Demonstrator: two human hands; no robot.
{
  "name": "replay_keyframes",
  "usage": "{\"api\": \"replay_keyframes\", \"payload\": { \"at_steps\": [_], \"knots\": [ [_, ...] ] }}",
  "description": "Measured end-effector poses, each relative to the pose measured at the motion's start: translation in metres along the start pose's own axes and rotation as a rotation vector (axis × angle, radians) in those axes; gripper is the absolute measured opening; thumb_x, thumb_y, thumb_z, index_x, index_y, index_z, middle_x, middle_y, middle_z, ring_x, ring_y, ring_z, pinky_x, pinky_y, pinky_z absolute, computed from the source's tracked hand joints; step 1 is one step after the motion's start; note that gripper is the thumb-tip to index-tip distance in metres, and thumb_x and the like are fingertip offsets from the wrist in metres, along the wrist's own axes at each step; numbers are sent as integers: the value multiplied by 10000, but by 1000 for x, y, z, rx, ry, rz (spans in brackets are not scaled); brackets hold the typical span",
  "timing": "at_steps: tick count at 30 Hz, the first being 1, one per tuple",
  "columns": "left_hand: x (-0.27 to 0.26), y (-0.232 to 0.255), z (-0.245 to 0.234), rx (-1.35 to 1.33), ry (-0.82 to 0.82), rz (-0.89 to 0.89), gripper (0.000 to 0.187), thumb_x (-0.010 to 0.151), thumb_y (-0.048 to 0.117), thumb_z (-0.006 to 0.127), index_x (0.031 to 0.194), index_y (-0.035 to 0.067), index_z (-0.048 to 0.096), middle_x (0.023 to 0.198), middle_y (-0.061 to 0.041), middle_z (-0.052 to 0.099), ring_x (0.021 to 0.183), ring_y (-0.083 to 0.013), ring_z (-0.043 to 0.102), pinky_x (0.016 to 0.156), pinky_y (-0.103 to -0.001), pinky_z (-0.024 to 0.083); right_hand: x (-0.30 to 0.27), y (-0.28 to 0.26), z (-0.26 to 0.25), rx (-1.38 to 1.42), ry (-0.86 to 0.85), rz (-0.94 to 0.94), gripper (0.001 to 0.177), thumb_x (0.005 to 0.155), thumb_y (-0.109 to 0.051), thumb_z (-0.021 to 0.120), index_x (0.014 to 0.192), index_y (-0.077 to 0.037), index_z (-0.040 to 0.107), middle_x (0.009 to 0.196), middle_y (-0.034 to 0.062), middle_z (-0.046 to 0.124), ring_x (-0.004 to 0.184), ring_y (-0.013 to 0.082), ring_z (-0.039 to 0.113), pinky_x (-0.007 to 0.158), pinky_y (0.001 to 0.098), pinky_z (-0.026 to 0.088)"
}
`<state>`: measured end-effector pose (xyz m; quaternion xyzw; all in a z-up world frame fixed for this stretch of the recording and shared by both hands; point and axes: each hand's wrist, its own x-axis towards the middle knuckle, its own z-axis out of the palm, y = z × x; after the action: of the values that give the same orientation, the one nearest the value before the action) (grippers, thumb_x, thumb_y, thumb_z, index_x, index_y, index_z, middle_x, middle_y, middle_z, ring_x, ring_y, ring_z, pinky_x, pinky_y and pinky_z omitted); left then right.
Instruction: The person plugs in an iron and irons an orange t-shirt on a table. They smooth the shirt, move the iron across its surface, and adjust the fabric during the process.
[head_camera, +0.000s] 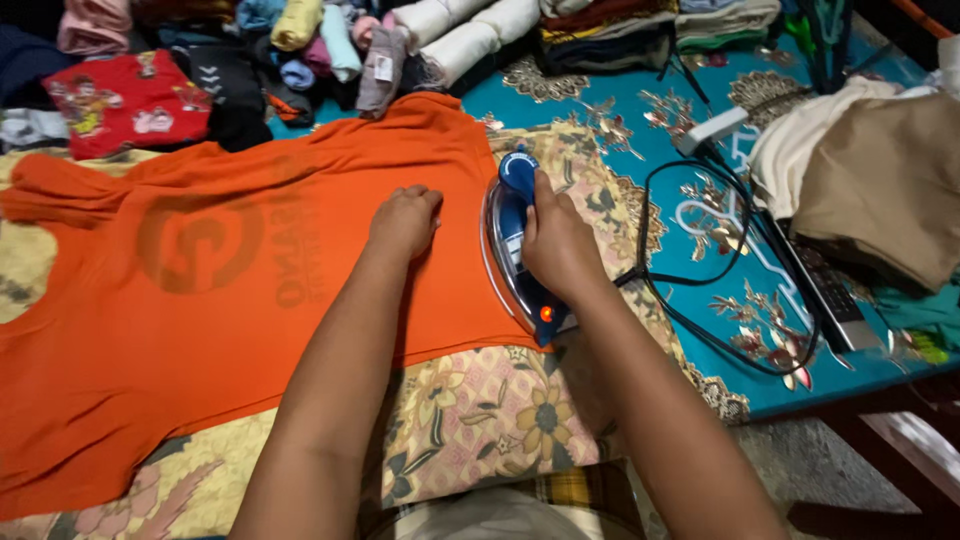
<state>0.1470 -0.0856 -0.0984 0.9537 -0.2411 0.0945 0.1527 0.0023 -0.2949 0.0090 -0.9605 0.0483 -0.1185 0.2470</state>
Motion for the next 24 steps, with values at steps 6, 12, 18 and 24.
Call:
{"api": "replay_keyframes", "payload": {
  "at_steps": [6,12,18,24],
  "knots": [
    [-22,-6,-18,51,-35,-97,271,895,266,738,1148,170,734,1248,-98,640,1224,-325,548,1010,-476,467,-12,2,-10,36,-37,-41,579,1003,-197,519,1551,-70,381,1090,299,633,981,481,642,867,535,508],
    [-20,-5,-25,-39,-43,-148,283,900,260,730,1166,163,729,1248,-105,640,1203,-336,552,1003,-477,472,-26,9,-15,30,-9,-39,560,986,-182,512,1529,-82,421,1101,275,642,965,469,648,854,529,513],
    [-26,-5,-29,-103,-61,-191,343,877,208,746,1201,111,689,1278,-123,617,1230,-343,534,1002,-458,488,29,-10,4,6,-10,0,568,999,-188,485,1540,-51,381,1152,282,630,951,469,657,835,529,528],
    [-33,-10,-34,-147,-76,-253,341,865,187,755,1184,92,685,1278,-115,617,1263,-322,530,993,-440,508,45,-22,-2,-25,-81,80,576,1031,-208,442,1573,-58,318,1167,284,621,961,448,673,861,514,542]
  ]
}}
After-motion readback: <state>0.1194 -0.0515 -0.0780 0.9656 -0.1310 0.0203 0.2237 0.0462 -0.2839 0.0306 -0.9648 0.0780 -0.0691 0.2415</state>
